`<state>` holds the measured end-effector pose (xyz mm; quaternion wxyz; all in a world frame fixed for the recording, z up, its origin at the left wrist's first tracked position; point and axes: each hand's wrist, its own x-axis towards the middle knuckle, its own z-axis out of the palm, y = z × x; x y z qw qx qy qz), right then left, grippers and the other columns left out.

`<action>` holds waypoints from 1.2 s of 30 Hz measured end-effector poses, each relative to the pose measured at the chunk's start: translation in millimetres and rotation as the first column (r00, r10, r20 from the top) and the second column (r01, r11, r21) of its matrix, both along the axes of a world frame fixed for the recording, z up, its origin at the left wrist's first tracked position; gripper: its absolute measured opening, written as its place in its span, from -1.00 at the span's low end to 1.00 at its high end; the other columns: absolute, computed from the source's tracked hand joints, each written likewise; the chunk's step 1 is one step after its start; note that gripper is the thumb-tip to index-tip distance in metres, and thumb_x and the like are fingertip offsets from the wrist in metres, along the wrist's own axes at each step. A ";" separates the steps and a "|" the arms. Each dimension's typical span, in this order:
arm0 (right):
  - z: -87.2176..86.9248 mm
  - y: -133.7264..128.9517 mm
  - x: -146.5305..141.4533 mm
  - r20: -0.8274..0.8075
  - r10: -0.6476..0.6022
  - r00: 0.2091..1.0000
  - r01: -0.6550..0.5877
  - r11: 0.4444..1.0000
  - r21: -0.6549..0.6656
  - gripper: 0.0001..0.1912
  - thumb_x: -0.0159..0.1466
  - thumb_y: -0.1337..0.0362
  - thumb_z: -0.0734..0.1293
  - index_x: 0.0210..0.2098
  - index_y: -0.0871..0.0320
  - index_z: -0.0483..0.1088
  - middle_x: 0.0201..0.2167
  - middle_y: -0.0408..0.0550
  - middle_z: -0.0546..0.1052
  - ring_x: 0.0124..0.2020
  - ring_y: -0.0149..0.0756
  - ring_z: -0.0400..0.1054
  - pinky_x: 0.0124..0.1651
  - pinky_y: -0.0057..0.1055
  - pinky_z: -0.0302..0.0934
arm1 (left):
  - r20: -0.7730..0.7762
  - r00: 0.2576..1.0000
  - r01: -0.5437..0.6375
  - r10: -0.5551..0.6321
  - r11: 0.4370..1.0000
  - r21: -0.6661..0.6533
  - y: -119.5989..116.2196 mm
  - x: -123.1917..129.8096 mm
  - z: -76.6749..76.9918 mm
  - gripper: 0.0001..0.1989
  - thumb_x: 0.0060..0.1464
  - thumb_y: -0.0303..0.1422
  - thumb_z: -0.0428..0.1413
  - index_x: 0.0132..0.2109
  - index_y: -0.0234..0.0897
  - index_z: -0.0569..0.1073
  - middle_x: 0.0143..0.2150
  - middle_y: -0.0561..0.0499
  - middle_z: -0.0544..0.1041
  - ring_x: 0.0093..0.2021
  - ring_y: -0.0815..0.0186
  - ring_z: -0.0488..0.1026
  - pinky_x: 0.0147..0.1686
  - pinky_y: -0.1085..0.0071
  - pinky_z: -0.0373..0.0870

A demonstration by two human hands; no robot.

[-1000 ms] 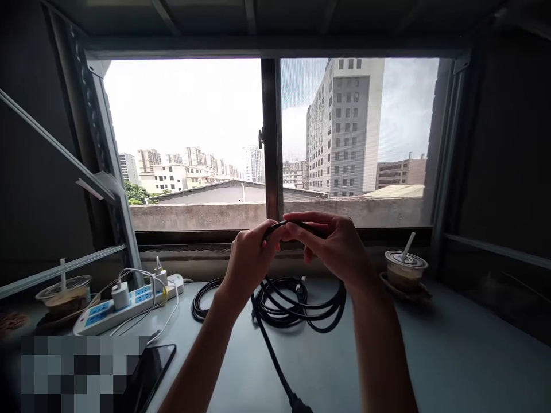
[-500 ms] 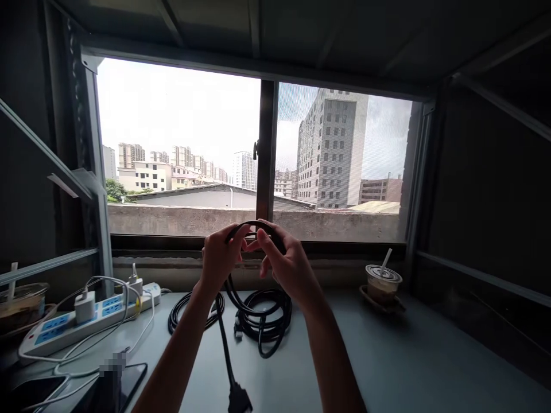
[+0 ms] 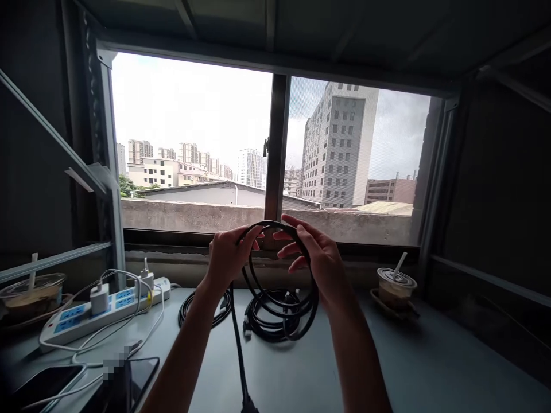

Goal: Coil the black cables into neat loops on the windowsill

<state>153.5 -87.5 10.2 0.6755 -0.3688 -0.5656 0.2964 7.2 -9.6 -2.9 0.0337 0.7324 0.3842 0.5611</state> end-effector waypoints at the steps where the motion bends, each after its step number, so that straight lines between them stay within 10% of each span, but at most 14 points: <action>1: 0.3 -2.2 -0.3 0.009 -0.013 1.000 0.013 1.000 0.005 -0.55 0.16 0.07 0.28 -0.02 0.16 0.39 -0.28 0.00 0.53 -0.53 -0.44 0.38 -0.66 -0.61 0.18 | -0.001 1.000 0.012 -0.012 1.000 0.001 -0.6 1.3 -0.5 -0.54 0.10 0.02 -0.09 -0.40 -0.17 0.53 -0.61 0.12 0.48 -0.56 0.40 0.39 -0.48 0.49 0.10; 8: -0.9 -12.4 3.8 0.168 0.008 0.986 -0.018 0.998 0.058 -0.55 0.18 0.06 0.30 0.03 0.05 0.36 -0.22 -0.02 0.53 -0.60 -0.51 0.34 -0.68 -0.63 0.17 | 0.006 0.984 0.176 -0.176 0.984 0.013 -0.3 3.8 -4.3 -0.58 0.14 -0.04 -0.10 -0.38 -0.21 0.49 -0.63 0.15 0.43 -0.59 0.46 0.36 -0.49 0.54 0.13; 17: -5.5 -11.3 8.2 0.322 -0.203 0.925 0.215 0.977 -0.002 -0.48 0.19 -0.08 0.22 -0.09 0.20 0.42 -0.42 -0.02 0.55 -0.68 -0.38 0.36 -0.67 -0.50 0.24 | 0.019 0.999 -0.029 0.029 1.000 0.010 17.9 -9.9 -5.1 -0.54 0.07 0.02 -0.05 -0.48 -0.23 0.49 -0.71 0.14 0.37 -0.64 0.44 0.32 -0.51 0.51 0.14; 26: 3.6 -16.8 45.9 -0.024 -0.241 0.970 0.242 0.968 0.068 -0.53 0.17 -0.09 0.22 -0.17 0.18 0.33 -0.45 -0.04 0.54 -0.67 -0.43 0.34 -0.71 -0.58 0.17 | 0.276 0.960 -0.100 0.054 0.983 0.152 7.0 -14.6 1.2 -0.59 0.09 -0.11 -0.05 -0.54 -0.28 0.45 -0.77 0.13 0.30 -0.69 0.47 0.28 -0.56 0.53 0.17; 36: 2.4 -19.8 56.9 0.059 -0.308 0.950 0.307 0.951 0.029 -0.58 0.21 0.03 0.21 0.00 0.09 0.33 -0.40 -0.04 0.53 -0.46 -0.30 0.45 -0.65 -0.56 0.24 | 0.066 0.993 -0.107 0.100 0.987 0.121 11.6 -8.9 -4.0 -0.51 0.06 0.01 -0.05 -0.55 -0.28 0.46 -0.77 0.13 0.28 -0.69 0.48 0.21 -0.55 0.52 0.16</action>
